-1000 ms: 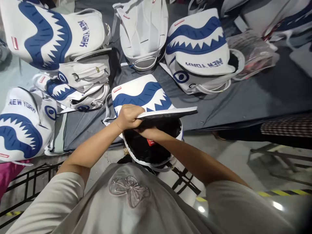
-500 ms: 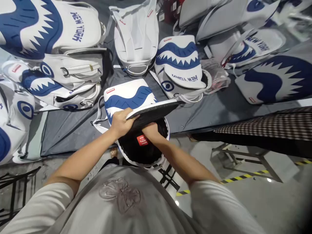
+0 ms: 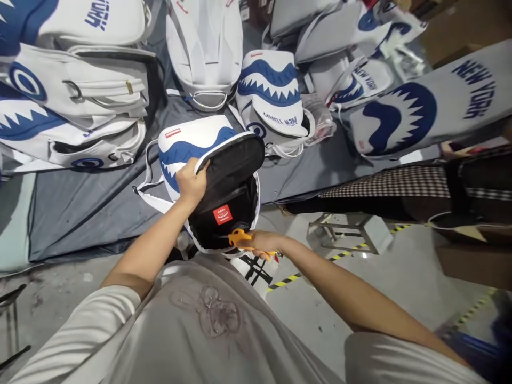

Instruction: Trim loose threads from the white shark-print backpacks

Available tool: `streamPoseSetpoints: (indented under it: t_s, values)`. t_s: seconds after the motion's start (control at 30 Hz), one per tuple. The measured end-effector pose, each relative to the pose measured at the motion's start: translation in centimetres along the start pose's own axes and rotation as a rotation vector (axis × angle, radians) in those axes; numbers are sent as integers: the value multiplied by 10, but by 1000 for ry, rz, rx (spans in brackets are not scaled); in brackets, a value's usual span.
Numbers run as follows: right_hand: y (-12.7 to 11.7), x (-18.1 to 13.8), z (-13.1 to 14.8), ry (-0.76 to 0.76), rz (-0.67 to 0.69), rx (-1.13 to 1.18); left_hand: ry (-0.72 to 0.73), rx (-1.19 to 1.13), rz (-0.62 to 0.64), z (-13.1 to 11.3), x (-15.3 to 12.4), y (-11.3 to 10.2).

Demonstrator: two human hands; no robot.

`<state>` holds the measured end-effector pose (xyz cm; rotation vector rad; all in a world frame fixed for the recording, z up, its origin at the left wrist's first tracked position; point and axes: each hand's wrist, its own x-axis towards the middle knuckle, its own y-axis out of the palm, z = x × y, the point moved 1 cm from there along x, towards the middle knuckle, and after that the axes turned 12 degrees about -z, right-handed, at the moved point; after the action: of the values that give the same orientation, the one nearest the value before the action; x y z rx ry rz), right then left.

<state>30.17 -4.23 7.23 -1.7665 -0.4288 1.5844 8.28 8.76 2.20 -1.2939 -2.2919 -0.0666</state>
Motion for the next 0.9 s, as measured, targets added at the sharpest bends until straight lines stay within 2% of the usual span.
streamPoseSetpoints:
  t_s: [0.17,0.3,0.47,0.57,0.73,0.83,0.9]
  values:
    - [38,26,40,-80,-350,48,137,1,70,-12,-2,-5]
    - [78,54,68,-190,-502,116,211,48,114,-15,0,-12]
    - [102,87,46,19,-636,164,255,76,82,-11,9,-14]
    - [113,95,35,9,-671,205,313,46,86,-14,11,-6]
    - [122,97,33,28,-739,267,418,5,133,-26,14,2]
    - [119,96,35,-3,-761,307,561,-7,196,-39,21,8]
    - [116,94,36,6,-773,326,695,10,299,-49,28,14]
